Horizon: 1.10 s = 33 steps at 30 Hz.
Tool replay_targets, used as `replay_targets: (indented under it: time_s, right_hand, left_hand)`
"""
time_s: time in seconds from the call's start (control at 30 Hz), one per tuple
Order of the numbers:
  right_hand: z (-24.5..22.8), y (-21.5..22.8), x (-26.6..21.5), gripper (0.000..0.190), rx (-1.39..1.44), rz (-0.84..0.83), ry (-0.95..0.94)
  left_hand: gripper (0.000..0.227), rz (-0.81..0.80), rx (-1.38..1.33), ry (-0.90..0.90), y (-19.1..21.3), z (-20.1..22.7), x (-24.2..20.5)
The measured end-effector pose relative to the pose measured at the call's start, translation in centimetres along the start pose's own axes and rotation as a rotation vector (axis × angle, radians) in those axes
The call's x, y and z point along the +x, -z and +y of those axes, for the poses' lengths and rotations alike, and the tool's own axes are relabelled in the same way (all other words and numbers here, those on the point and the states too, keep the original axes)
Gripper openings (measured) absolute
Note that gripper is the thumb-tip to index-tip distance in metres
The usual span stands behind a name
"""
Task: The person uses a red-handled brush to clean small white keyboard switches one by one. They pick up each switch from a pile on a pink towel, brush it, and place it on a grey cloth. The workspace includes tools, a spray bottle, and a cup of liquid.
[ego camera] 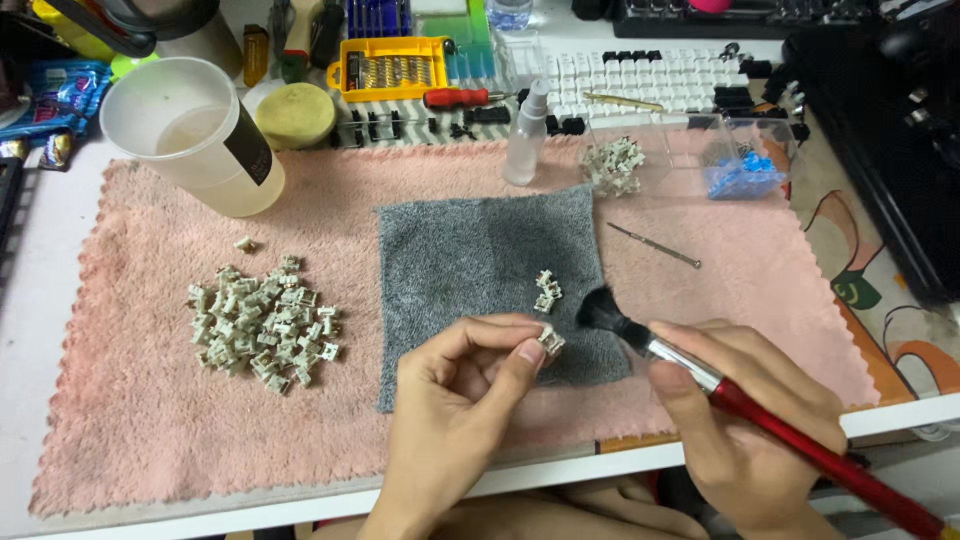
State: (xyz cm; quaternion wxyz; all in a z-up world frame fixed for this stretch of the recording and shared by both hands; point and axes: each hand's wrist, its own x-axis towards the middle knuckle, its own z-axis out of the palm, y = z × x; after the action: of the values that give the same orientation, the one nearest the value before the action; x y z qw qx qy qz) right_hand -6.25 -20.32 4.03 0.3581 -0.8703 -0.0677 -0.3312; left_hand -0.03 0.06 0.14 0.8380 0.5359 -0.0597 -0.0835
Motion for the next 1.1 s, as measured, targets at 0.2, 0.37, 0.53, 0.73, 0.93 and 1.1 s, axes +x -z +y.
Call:
replay_targets:
  time_s: [0.2, 0.37, 0.53, 0.73, 0.93, 1.1]
  right_hand:
    - [-0.8, -0.3, 0.0, 0.026, 0.080, -0.009, -0.099]
    - [-0.7, -0.8, 0.0, 0.024, 0.123, 0.000, -0.045]
    - [-1.6, -0.9, 0.4, 0.021, 0.077, -0.025, -0.017]
    - [-1.1, -0.8, 0.5, 0.018, 0.051, -0.062, -0.032]
    - [-0.7, -0.7, 0.6, 0.018, 0.072, -0.056, -0.066]
    - [-0.9, -0.6, 0.3, 0.020, 0.029, -0.106, 0.005]
  left_hand:
    - [0.016, 0.002, -0.062, 0.016, -0.5, -0.6, 0.3]
    - [0.023, 0.085, 0.057, 0.170, -0.9, 0.5, 0.1]
    - [0.036, -0.048, 0.113, -0.085, -1.0, 0.2, -0.6]
    - [0.031, -0.095, 0.694, -0.501, -0.2, 0.5, 0.0]
    - [0.048, -0.249, 0.747, -0.519, 0.4, -0.2, -0.1]
    - [0.073, -0.342, 0.831, -0.442, 0.8, 0.3, -0.5]
